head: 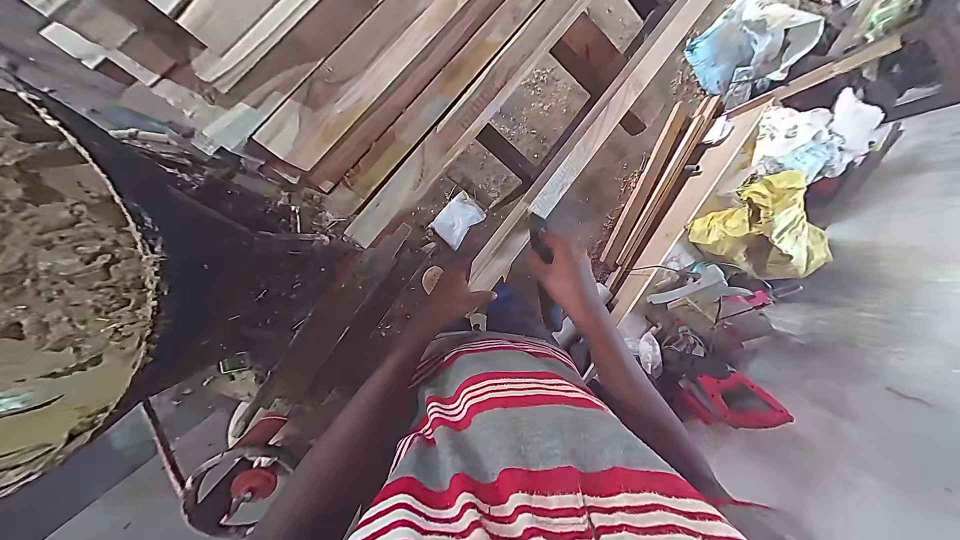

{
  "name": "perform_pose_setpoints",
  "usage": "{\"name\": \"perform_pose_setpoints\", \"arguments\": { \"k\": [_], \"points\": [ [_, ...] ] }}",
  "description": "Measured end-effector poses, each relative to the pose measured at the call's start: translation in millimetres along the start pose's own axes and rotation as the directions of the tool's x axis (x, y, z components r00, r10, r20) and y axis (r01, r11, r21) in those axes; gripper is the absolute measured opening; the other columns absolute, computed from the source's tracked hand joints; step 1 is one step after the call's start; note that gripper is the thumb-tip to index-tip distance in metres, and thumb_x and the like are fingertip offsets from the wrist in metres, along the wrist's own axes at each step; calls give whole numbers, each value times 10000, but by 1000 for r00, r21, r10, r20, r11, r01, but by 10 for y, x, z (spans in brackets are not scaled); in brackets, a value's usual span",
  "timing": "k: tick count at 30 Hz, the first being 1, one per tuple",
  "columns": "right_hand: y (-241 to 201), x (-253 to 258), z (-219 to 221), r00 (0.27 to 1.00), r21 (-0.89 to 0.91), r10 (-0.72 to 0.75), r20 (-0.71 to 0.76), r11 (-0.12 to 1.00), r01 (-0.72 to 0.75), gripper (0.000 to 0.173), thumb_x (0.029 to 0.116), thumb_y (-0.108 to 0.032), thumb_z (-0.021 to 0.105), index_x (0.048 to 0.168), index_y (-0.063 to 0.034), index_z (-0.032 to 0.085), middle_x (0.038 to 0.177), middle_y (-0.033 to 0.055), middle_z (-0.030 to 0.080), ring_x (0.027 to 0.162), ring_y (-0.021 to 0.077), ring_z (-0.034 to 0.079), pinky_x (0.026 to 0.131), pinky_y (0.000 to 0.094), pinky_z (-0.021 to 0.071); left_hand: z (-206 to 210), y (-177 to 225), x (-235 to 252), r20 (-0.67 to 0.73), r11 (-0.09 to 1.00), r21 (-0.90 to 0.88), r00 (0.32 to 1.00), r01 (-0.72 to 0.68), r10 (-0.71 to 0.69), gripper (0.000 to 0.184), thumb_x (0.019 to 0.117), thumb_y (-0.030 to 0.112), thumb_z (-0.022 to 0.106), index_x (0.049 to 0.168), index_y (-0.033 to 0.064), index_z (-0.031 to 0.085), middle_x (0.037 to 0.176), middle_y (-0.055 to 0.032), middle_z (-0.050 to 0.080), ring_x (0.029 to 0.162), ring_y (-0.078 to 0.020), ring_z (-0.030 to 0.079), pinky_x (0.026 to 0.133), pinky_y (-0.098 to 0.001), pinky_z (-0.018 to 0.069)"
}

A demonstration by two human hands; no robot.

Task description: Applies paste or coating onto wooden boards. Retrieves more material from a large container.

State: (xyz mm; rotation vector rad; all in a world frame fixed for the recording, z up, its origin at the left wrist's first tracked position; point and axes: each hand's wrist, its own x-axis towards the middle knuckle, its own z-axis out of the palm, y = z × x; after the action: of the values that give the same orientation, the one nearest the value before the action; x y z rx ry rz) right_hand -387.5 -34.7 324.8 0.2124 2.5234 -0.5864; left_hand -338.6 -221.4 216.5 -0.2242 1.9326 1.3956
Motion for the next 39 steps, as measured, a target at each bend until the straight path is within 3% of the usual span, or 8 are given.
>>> {"name": "perform_pose_setpoints", "arguments": {
  "k": [8,13,18,23,26,31,36,39],
  "points": [
    [-31,-264,-169,967,37,34,252,998,-45,492,1032,-351,588,1429,-61,603,1342,197,650,1233,321,625,1066,515,462,-126,51,-41,68,999,-11,997,-32,32,742,884,210,816,1478,-25,437,1314,-231,619,1166,-274,647,1027,-465,520],
    [487,174,-756,991,324,61,122,941,-98,483,1049,-281,600,1489,-104,506,1081,183,687,748,217,698,718,393,606,-201,-66,49,161,981,-190,987,45,-14,671,898,122,783,1463,28,435,905,-83,702,645,-118,685,633,-298,610],
    [903,1210,-1392,970,202,-123,-211,965,167,553,992,-164,681,1508,-104,492,1195,271,677,997,420,689,866,606,542,-310,-143,199,263,978,-188,964,87,-35,724,862,197,796,1478,59,441,1175,-72,703,993,-128,704,894,-326,592],
    [1129,2411,-1545,934,4,-222,-280,973,232,646,962,-245,716,1543,-143,452,1287,267,636,1070,449,675,905,621,538,-285,126,274,239,958,-207,960,196,-145,864,845,175,810,1553,109,320,1252,-48,661,1064,-92,679,941,-299,577],
    [1143,2206,-1438,952,-124,-231,-202,970,209,641,952,-226,719,1531,-101,473,1360,300,572,1032,490,672,816,643,561,-252,244,251,132,950,-30,944,310,-303,634,856,204,828,1398,42,542,1203,-111,681,1046,-144,670,955,-388,558],
    [948,1880,-1862,990,-119,-127,-56,986,120,451,973,-320,696,1344,-70,639,1069,242,699,971,437,689,806,638,546,-115,368,196,11,940,125,947,316,-320,626,862,238,829,1381,9,566,1174,-192,691,1067,-265,684,981,-496,539],
    [887,2458,-2194,986,69,-80,-148,994,91,424,1005,-351,639,1300,-48,660,1150,245,698,1080,425,673,928,649,503,15,425,118,-105,921,201,942,334,-319,774,844,274,851,1481,26,489,1219,-259,674,1126,-385,667,1018,-601,494],
    [760,2098,-1968,989,95,-114,-98,988,123,400,1004,-308,656,1278,-17,651,1130,262,683,1041,436,675,882,652,526,44,450,102,-132,916,234,944,326,-302,742,853,322,841,1458,45,512,1195,-237,688,1107,-375,680,995,-610,510]
  ]
}}
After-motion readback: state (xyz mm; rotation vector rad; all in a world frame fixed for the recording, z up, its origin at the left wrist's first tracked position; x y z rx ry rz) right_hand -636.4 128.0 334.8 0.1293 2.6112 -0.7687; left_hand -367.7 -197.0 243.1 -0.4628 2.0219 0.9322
